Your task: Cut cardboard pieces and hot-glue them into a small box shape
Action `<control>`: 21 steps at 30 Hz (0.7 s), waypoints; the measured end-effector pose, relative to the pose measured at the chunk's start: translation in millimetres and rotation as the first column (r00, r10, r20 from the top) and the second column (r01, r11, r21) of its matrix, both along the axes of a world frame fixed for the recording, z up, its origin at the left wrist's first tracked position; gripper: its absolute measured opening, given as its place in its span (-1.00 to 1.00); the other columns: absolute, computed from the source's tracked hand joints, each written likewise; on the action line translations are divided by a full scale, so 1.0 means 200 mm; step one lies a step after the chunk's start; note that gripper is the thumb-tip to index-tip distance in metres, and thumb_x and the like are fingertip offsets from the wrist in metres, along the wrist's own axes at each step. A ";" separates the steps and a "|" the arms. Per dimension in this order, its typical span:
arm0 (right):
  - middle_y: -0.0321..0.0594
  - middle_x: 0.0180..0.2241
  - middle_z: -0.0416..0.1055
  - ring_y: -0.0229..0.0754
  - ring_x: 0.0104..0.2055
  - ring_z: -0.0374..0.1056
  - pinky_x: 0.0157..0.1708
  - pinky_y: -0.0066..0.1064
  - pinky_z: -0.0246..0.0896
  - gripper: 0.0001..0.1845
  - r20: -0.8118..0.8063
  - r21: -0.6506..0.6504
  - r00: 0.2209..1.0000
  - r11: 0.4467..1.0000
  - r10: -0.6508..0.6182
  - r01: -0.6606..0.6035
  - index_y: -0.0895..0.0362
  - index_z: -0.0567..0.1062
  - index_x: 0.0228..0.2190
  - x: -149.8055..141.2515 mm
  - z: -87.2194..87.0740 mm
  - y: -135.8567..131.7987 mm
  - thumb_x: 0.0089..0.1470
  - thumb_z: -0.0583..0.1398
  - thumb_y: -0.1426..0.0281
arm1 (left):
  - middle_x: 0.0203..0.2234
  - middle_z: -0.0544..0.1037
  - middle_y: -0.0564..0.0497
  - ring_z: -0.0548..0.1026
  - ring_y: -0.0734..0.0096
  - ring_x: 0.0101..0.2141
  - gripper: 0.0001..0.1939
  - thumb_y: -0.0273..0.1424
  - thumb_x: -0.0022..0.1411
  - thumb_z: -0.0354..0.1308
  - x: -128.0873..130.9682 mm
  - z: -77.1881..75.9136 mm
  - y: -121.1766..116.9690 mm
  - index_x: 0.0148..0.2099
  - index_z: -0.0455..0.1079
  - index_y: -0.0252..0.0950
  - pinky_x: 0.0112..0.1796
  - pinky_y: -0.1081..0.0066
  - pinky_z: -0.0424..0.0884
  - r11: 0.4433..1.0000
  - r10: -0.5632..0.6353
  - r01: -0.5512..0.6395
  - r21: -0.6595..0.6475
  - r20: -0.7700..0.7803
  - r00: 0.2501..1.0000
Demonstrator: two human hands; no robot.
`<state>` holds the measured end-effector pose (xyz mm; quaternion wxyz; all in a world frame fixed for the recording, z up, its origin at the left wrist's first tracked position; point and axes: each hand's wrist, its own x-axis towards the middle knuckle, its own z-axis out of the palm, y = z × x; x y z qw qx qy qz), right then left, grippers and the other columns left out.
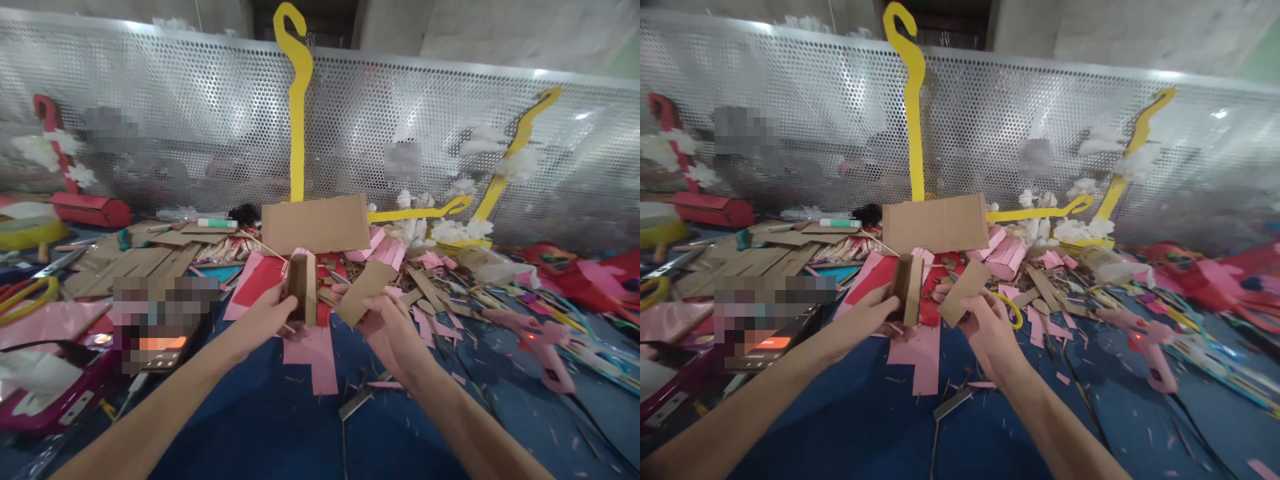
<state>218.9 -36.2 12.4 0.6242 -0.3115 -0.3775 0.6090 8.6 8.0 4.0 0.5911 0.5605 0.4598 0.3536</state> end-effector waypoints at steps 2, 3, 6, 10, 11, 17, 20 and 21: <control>-0.21 -0.41 0.52 -0.14 -0.32 0.41 -0.28 -0.31 0.35 -0.93 -0.017 -0.007 1.000 1.000 -0.008 0.008 0.13 0.53 -0.42 0.01 0.02 -0.01 -0.03 0.32 0.42 | -0.31 0.64 -0.17 0.62 0.19 -0.39 -0.70 -0.41 0.15 0.14 0.01 0.05 -0.01 -0.05 0.43 -0.34 -0.31 0.23 0.54 0.993 0.023 0.009 -0.120 0.261 0.965; -0.25 -0.44 0.47 -0.20 -0.37 0.35 -0.32 -0.35 0.33 -0.91 -0.017 -0.016 1.000 1.000 -0.009 0.009 0.13 0.51 -0.44 0.01 0.03 -0.01 0.00 0.34 0.41 | -0.26 0.65 -0.20 0.64 0.13 -0.31 -0.71 -0.45 0.12 0.16 0.01 0.07 -0.01 -0.08 0.44 -0.35 -0.23 0.19 0.56 0.990 0.046 0.005 -0.139 0.356 0.933; -0.32 -0.46 0.36 -0.30 -0.45 0.18 -0.45 -0.45 0.20 -0.75 -0.018 -0.047 1.000 0.999 -0.020 0.019 0.12 0.45 -0.48 0.01 0.04 -0.02 0.04 0.40 0.32 | -0.12 0.62 -0.27 0.61 0.00 -0.12 -0.80 -0.50 0.11 0.17 0.00 0.09 -0.02 -0.17 0.47 -0.38 -0.11 0.09 0.55 0.983 0.066 0.029 -0.183 0.491 0.868; -0.33 -0.44 0.34 -0.32 -0.47 0.14 -0.50 -0.47 0.15 -0.68 -0.023 -0.088 1.000 0.996 0.004 -0.006 0.12 0.44 -0.46 0.00 0.01 -0.02 0.05 0.41 0.22 | -0.10 0.60 -0.22 0.58 0.04 -0.12 -0.78 -0.38 0.26 0.20 0.00 0.09 -0.02 -0.05 0.46 -0.31 -0.09 0.02 0.54 0.970 0.043 0.105 -0.217 0.585 0.810; -0.35 -0.45 0.34 -0.32 -0.47 0.17 -0.49 -0.47 0.17 -0.69 -0.031 -0.088 0.999 0.996 0.005 -0.008 0.11 0.44 -0.45 -0.01 0.00 -0.02 0.04 0.42 0.23 | -0.12 0.60 -0.20 0.59 0.06 -0.15 -0.74 -0.31 0.29 0.20 0.00 0.09 -0.02 0.00 0.44 -0.29 -0.10 0.02 0.54 0.970 0.040 0.112 -0.214 0.600 0.799; -0.35 -0.34 0.48 -0.30 -0.33 0.41 -0.32 -0.51 0.35 -0.59 0.005 -0.092 0.999 0.994 -0.052 0.052 0.04 0.55 -0.20 -0.01 -0.01 -0.02 -0.10 0.51 0.34 | -0.13 0.57 -0.22 0.56 0.04 -0.20 -0.43 0.05 0.31 0.13 0.02 0.12 -0.02 0.14 0.39 -0.27 -0.24 0.11 0.55 0.981 0.015 0.098 -0.167 0.570 0.822; -0.29 -0.31 0.50 -0.28 -0.30 0.42 -0.25 -0.48 0.38 -0.67 0.057 -0.050 0.998 0.998 0.026 -0.023 0.09 0.57 -0.20 -0.02 -0.01 -0.03 -0.02 0.47 0.31 | -0.07 0.56 -0.25 0.54 0.04 -0.16 -0.40 0.09 0.32 0.10 0.03 0.09 -0.02 0.17 0.39 -0.27 -0.25 0.15 0.54 0.978 0.016 0.094 -0.189 0.509 0.861; -0.28 -0.32 0.50 -0.28 -0.31 0.42 -0.25 -0.47 0.39 -0.71 0.071 -0.042 0.996 0.998 0.051 -0.048 0.10 0.57 -0.23 -0.02 -0.01 -0.04 0.01 0.45 0.29 | -0.06 0.55 -0.27 0.54 0.03 -0.15 -0.38 0.10 0.32 0.08 0.03 0.08 -0.03 0.16 0.39 -0.28 -0.23 0.14 0.54 0.977 0.008 0.100 -0.190 0.496 0.868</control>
